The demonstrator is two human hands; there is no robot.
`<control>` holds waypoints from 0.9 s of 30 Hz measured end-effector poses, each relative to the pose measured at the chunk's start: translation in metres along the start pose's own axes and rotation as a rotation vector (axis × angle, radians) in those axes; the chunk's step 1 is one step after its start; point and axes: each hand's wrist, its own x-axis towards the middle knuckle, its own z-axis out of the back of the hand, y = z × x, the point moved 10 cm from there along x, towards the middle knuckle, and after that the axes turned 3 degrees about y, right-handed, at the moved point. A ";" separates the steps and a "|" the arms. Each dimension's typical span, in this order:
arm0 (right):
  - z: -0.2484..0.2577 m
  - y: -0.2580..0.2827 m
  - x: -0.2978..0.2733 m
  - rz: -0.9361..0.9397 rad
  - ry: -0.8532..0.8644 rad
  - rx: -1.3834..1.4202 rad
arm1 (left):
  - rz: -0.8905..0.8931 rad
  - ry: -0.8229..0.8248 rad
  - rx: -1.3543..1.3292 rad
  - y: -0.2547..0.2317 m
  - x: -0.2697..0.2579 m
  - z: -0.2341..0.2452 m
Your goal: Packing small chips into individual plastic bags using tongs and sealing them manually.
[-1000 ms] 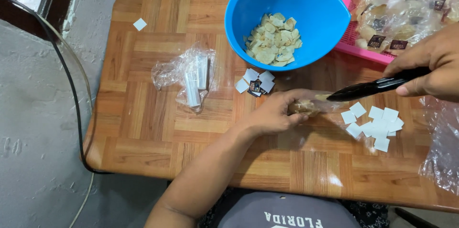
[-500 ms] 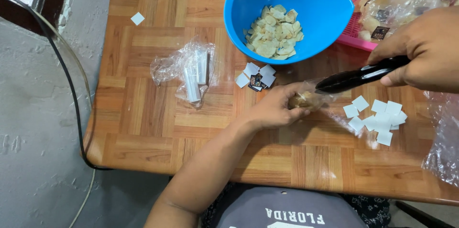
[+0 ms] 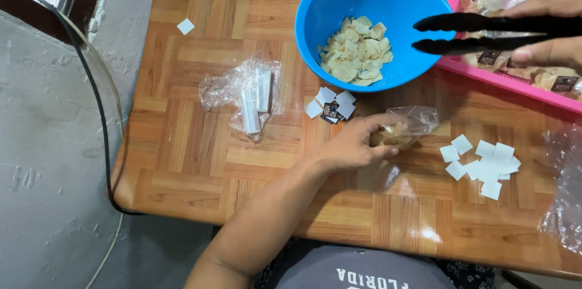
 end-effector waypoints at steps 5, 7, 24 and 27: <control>-0.006 0.089 0.029 0.122 -0.065 -0.363 | -0.007 -0.010 -0.010 0.003 0.001 -0.002; -0.020 0.090 0.048 0.140 -0.028 -0.490 | -0.038 -0.021 -0.013 -0.001 0.000 0.000; -0.105 0.109 0.099 0.621 -0.145 -1.364 | -0.016 0.037 -0.044 -0.004 -0.001 -0.004; -0.098 0.093 0.100 0.501 -0.083 -1.362 | -0.004 0.037 -0.001 -0.003 0.000 -0.004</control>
